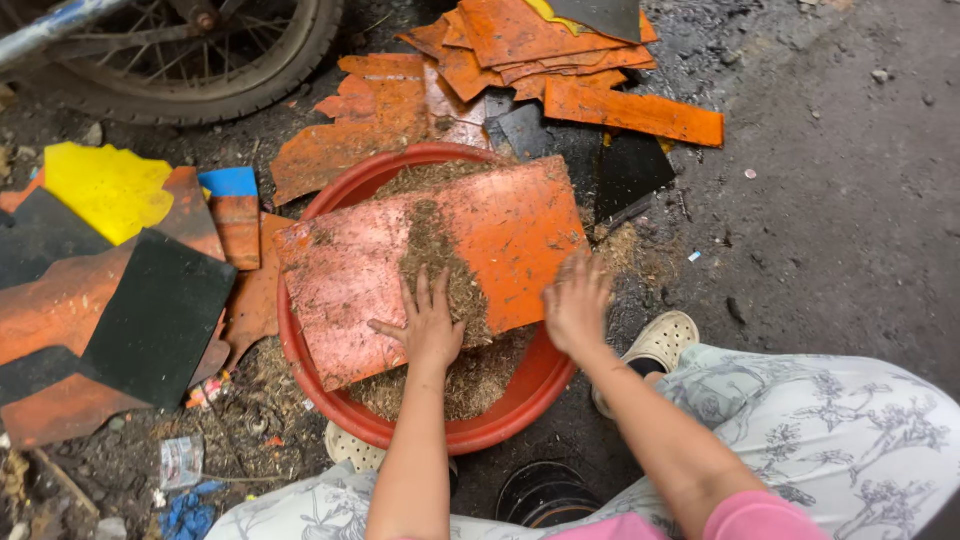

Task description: The person scrubs several flat, colored tiles with a coarse material from a red basin, then places the cleaned tiles aside. The person handles orange and black tiles one at a time, rubbing them with the material and setting them down.

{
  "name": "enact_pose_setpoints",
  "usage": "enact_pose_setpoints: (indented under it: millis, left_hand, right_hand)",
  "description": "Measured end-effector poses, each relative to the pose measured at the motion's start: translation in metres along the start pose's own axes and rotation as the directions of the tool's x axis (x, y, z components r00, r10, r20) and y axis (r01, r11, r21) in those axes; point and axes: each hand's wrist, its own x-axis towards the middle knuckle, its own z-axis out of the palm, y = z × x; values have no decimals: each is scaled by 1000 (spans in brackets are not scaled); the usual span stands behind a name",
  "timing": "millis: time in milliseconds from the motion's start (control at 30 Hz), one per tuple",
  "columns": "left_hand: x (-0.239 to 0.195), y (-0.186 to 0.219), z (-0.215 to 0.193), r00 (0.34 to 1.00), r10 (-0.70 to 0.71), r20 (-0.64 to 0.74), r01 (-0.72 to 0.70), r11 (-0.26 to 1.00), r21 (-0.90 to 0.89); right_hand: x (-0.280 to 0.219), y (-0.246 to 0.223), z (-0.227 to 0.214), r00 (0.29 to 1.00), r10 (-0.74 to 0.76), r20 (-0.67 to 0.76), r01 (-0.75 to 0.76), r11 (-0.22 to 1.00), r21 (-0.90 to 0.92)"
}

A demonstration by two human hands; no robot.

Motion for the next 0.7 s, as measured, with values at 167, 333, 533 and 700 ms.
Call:
enact_pose_setpoints:
  millis: [167, 333, 533, 700]
  left_hand:
    - [0, -2, -7, 1000, -12, 25, 13, 1000, -24]
    - [11, 5, -6, 1000, 8, 14, -8, 999, -48]
    - [0, 1, -11, 1000, 13, 9, -13, 1000, -3]
    - [11, 9, -25, 994, -14, 106, 15, 1000, -10]
  right_hand:
    - [-19, -26, 24, 959, -254, 128, 243, 965, 96]
    - [45, 13, -3, 994, 11, 109, -21, 996, 84]
    - [94, -63, 3, 987, -132, -88, 150, 958, 244]
    - [124, -84, -37, 941, -317, 122, 288, 935, 209]
